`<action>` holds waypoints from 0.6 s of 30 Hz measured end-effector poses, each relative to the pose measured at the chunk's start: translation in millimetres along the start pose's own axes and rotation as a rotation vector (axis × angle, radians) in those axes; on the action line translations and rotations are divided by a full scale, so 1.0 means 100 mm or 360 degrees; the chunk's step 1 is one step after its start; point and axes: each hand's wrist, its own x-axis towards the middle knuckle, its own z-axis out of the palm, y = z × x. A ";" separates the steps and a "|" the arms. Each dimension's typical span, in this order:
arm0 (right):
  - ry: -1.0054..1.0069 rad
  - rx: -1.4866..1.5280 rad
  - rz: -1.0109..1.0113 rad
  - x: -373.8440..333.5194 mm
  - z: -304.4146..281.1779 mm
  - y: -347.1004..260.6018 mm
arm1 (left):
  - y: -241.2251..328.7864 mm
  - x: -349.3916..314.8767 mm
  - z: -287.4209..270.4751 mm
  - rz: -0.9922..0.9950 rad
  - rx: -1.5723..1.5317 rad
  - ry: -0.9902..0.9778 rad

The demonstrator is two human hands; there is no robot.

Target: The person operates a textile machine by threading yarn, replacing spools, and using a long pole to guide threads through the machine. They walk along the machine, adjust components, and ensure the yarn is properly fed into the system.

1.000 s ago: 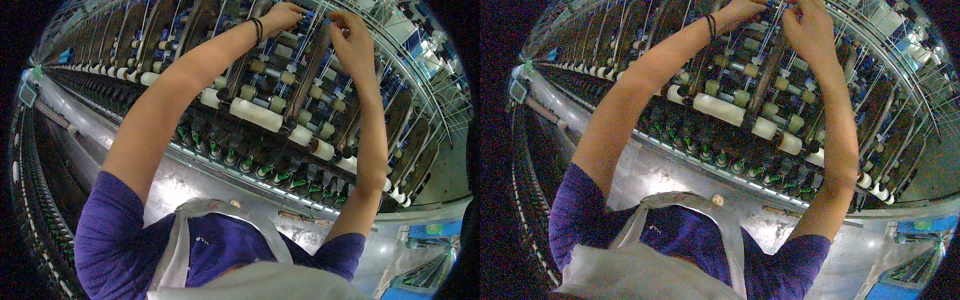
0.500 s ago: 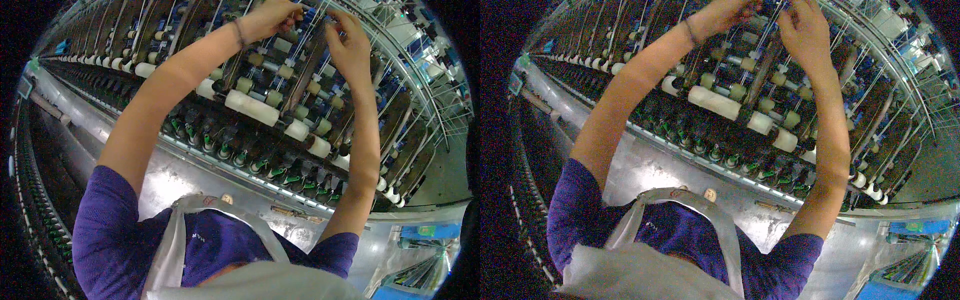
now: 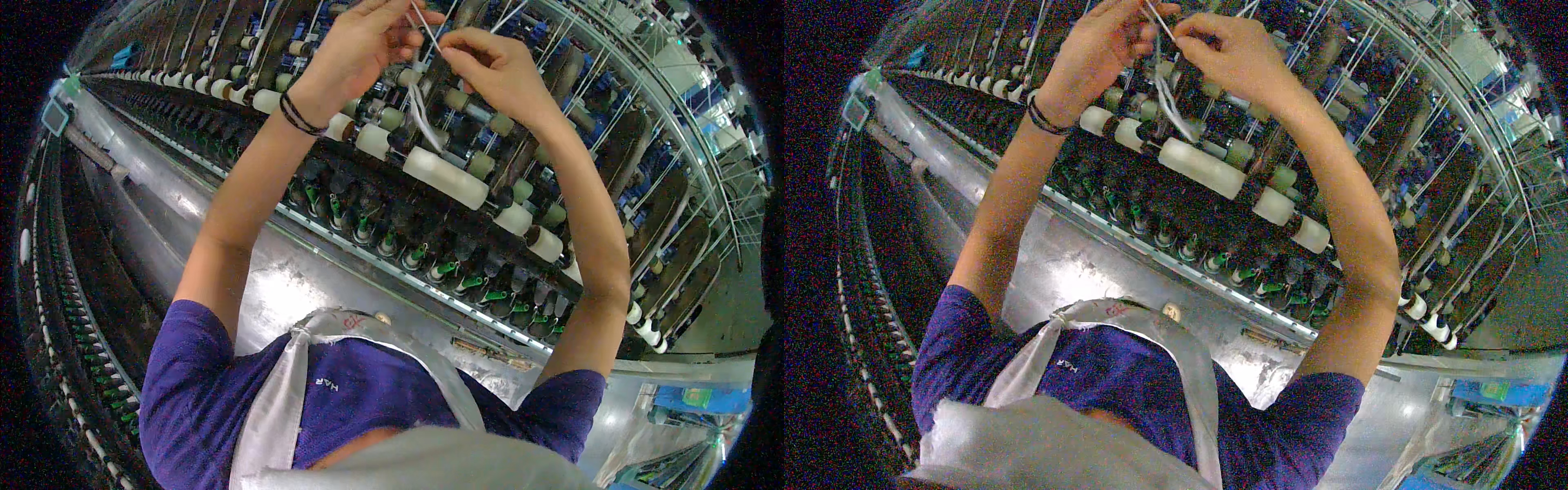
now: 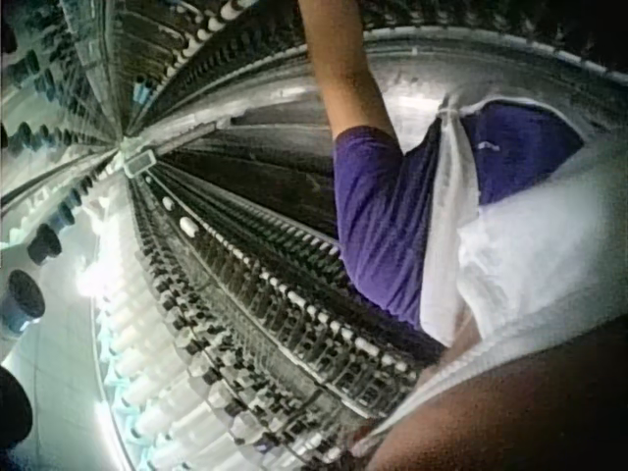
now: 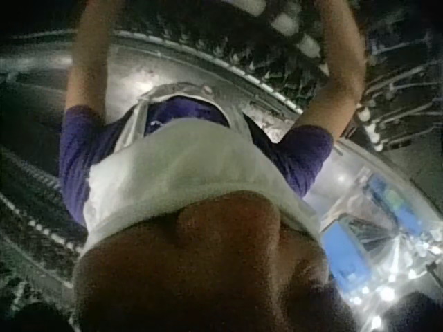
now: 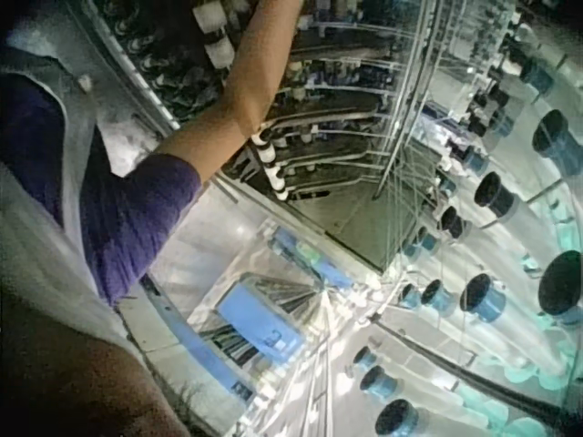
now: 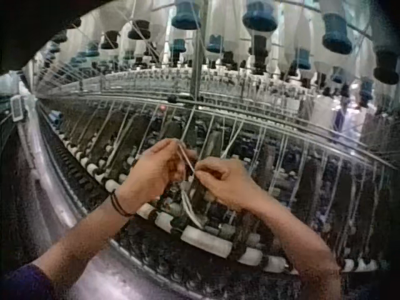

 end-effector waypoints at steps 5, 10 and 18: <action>0.0223 -0.0266 -0.0119 -0.07 -0.11 0.11 | 0.07 0.07 0.00 0.0003 0.0282 0.0076; 0.0291 -0.0023 0.0149 -0.15 -0.29 0.08 | 0.07 0.28 0.06 0.0328 0.1065 0.0049; 0.0257 0.0024 0.0048 -0.27 -0.33 0.17 | -0.27 0.38 0.34 0.0655 0.1565 -0.0487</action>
